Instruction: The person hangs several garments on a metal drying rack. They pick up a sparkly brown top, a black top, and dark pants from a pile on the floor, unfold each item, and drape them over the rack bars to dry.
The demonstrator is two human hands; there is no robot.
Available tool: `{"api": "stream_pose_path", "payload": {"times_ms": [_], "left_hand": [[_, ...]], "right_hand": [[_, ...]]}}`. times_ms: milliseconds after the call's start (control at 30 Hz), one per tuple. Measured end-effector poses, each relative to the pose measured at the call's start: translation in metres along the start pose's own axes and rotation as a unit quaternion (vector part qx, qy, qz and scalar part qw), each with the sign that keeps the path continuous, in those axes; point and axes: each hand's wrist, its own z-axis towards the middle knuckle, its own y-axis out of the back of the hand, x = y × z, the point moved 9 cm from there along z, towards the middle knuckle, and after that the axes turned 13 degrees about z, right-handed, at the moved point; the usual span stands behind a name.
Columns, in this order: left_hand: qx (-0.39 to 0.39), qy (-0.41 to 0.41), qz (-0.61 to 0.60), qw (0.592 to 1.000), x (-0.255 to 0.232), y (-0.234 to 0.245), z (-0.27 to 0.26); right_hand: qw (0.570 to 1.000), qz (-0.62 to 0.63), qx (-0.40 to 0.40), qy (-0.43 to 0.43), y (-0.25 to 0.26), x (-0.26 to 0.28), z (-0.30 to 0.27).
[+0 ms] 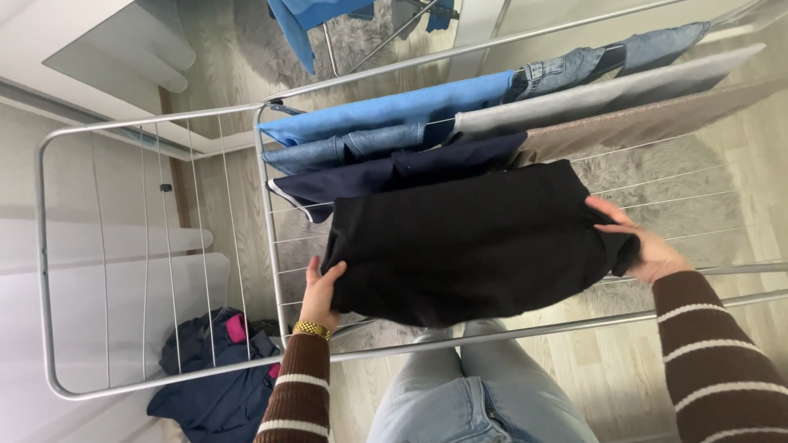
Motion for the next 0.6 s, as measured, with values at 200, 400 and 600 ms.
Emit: {"api": "stream_pose_path", "payload": {"times_ms": [200,400,600], "left_hand": [[-0.011,0.044,-0.264,0.963,0.032,0.007,0.057],[0.028,0.036,-0.465,0.884,0.06,0.02,0.177],[-0.13,-0.116,0.485,0.857,-0.047,0.015,0.042]], "right_hand": [[0.991,0.092,0.089,0.045,0.12,-0.035,0.142],[0.881,0.431,-0.183,-0.073,0.129,-0.043,0.134],[0.865,0.483,-0.131,-0.046,0.088,-0.01,0.137]]}}
